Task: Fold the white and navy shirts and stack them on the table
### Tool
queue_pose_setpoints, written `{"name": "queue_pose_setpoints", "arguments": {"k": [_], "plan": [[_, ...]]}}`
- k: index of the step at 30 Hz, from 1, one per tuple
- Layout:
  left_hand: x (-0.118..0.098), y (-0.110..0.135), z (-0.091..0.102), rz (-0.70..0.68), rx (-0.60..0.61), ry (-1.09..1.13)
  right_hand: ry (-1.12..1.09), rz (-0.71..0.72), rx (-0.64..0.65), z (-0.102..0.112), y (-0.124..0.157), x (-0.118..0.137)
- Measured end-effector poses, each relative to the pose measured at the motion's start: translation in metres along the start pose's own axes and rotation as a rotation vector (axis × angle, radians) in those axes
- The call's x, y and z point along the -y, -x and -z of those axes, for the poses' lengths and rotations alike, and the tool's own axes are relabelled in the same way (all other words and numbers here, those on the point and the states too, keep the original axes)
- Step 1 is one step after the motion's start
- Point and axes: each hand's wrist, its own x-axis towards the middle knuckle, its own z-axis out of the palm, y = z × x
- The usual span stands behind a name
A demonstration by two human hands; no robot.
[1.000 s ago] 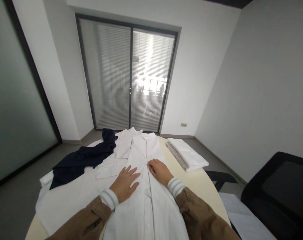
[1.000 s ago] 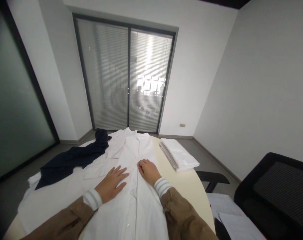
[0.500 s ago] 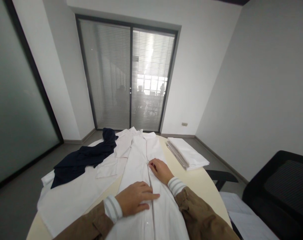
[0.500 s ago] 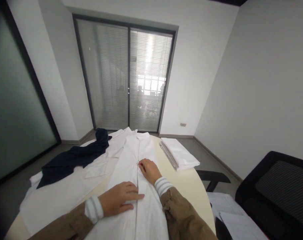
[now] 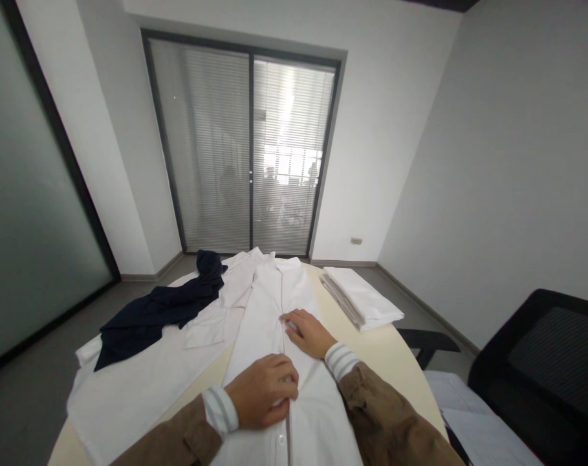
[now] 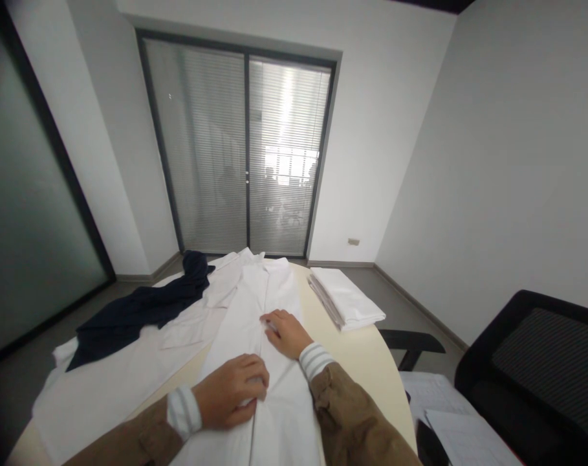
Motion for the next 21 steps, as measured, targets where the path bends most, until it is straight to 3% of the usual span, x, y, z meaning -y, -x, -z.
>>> {"name": "queue_pose_setpoints", "arguments": {"k": [6,14,21], "plan": [[0.001,0.001,-0.004,-0.043,0.046,0.03,0.036,0.002,0.008,0.002,-0.003,0.001],[0.0,0.002,-0.008,-0.079,-0.03,0.14,0.002,-0.114,-0.082,-0.002,-0.007,0.003],[0.0,0.004,-0.01,-0.07,0.056,0.126,0.017,-0.046,0.027,-0.004,-0.001,0.01]]}}
